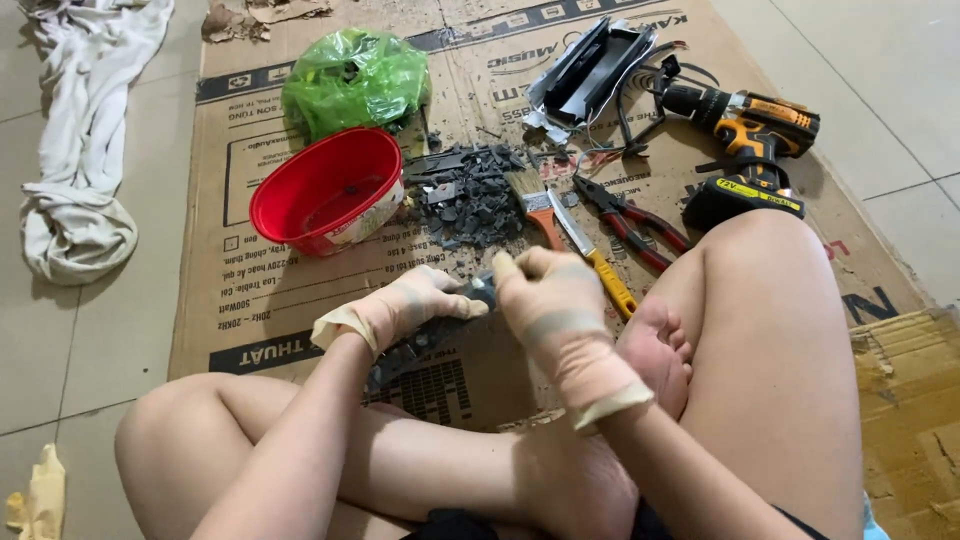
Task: A person wearing gloves sits on the floor and uses a screwdriver and pliers to clean and disassemble an electronic component.
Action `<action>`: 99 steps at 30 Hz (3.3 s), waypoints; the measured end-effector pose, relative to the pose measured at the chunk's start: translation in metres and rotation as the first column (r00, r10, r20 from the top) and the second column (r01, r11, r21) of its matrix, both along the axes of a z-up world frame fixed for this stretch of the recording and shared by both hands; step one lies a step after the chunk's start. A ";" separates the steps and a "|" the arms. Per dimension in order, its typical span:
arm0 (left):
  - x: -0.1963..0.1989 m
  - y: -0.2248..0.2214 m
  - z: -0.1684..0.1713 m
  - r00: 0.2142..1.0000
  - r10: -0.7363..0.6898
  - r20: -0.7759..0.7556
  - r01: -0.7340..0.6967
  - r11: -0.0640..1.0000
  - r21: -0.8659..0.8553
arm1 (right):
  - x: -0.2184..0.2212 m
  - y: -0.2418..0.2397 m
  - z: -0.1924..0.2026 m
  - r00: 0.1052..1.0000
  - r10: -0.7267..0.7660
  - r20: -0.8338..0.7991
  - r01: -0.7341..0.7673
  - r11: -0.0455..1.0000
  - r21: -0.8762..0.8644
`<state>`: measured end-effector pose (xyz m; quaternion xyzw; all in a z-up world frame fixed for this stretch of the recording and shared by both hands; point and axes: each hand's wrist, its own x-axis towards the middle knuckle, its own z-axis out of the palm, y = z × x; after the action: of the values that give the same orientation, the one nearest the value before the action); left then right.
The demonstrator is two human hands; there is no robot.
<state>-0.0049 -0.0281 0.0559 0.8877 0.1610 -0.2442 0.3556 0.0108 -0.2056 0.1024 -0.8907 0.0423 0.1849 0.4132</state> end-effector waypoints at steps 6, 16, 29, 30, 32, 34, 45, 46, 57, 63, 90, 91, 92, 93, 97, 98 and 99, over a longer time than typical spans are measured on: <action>0.012 -0.009 -0.021 0.994 -0.087 -0.062 0.089 0.996 0.020 | 0.030 -0.004 0.011 0.992 0.117 -0.046 -0.122 0.982 -0.146; 0.006 -0.027 -0.010 0.955 -0.284 -0.090 0.296 0.875 0.382 | 0.039 -0.023 -0.024 0.998 0.026 -0.050 -0.031 0.995 -0.090; 0.022 0.002 -0.024 0.985 -0.158 0.071 0.123 0.927 0.354 | 0.057 -0.006 0.001 0.989 0.085 0.121 -0.089 0.996 0.027; 0.019 0.006 -0.027 0.989 -0.087 0.117 0.042 0.937 0.346 | 0.059 -0.004 0.000 0.986 0.106 0.129 -0.109 0.994 0.022; 0.002 -0.011 -0.008 0.989 -0.084 0.119 0.038 0.937 0.347 | 0.060 0.000 -0.001 0.986 0.108 0.128 -0.109 0.994 -0.005; -0.012 -0.021 0.004 0.990 -0.076 0.120 0.029 0.936 0.350 | 0.067 0.008 -0.005 0.985 0.116 0.128 -0.113 0.993 -0.029; 0.016 -0.009 -0.040 0.977 -0.122 0.177 0.004 0.834 0.551 | 0.024 0.027 -0.054 0.830 0.399 0.390 -0.440 0.898 0.018; 0.007 -0.012 -0.028 0.979 -0.114 0.171 -0.001 0.831 0.557 | 0.026 0.026 -0.065 0.828 0.405 0.389 -0.449 0.893 0.026; -0.004 -0.010 -0.017 0.982 -0.152 0.113 0.073 0.853 0.517 | 0.028 0.015 -0.104 0.715 0.465 0.522 -0.545 0.839 0.000; -0.017 -0.010 -0.012 0.984 -0.149 0.101 0.079 0.859 0.505 | 0.015 0.018 -0.108 0.377 0.608 0.698 -0.534 0.759 -0.372; -0.012 -0.023 -0.013 0.964 -0.153 0.216 0.033 0.879 0.476 | 0.053 -0.018 0.031 0.961 -0.171 0.219 -0.071 0.610 0.789; -0.011 -0.025 -0.025 0.965 -0.155 0.211 0.039 0.882 0.470 | 0.062 -0.015 0.026 0.961 -0.173 0.214 -0.064 0.615 0.786; -0.013 -0.025 -0.037 0.935 -0.166 0.313 -0.012 0.867 0.497 | 0.071 -0.011 0.019 0.980 -0.088 0.178 -0.089 0.608 0.789; -0.015 -0.024 -0.049 0.894 -0.180 0.411 -0.066 0.853 0.518 | 0.080 -0.006 0.012 0.990 -0.001 0.141 -0.112 0.598 0.794; -0.016 -0.028 -0.065 0.882 -0.156 0.444 -0.096 0.863 0.496 | 0.074 -0.004 0.013 0.991 -0.012 0.134 -0.101 0.594 0.798; -0.017 -0.029 -0.058 0.879 -0.147 0.453 -0.113 0.860 0.497 | 0.064 -0.007 0.022 0.981 0.024 0.190 -0.173 0.538 0.825; -0.017 -0.031 -0.050 0.876 -0.137 0.463 -0.129 0.858 0.498 | 0.054 -0.011 0.030 0.968 0.056 0.246 -0.243 0.478 0.844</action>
<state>-0.0216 -0.0593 0.0055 0.9825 0.1246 0.0360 0.1339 0.0644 -0.2171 0.1324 -0.5739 -0.1730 0.1329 0.7893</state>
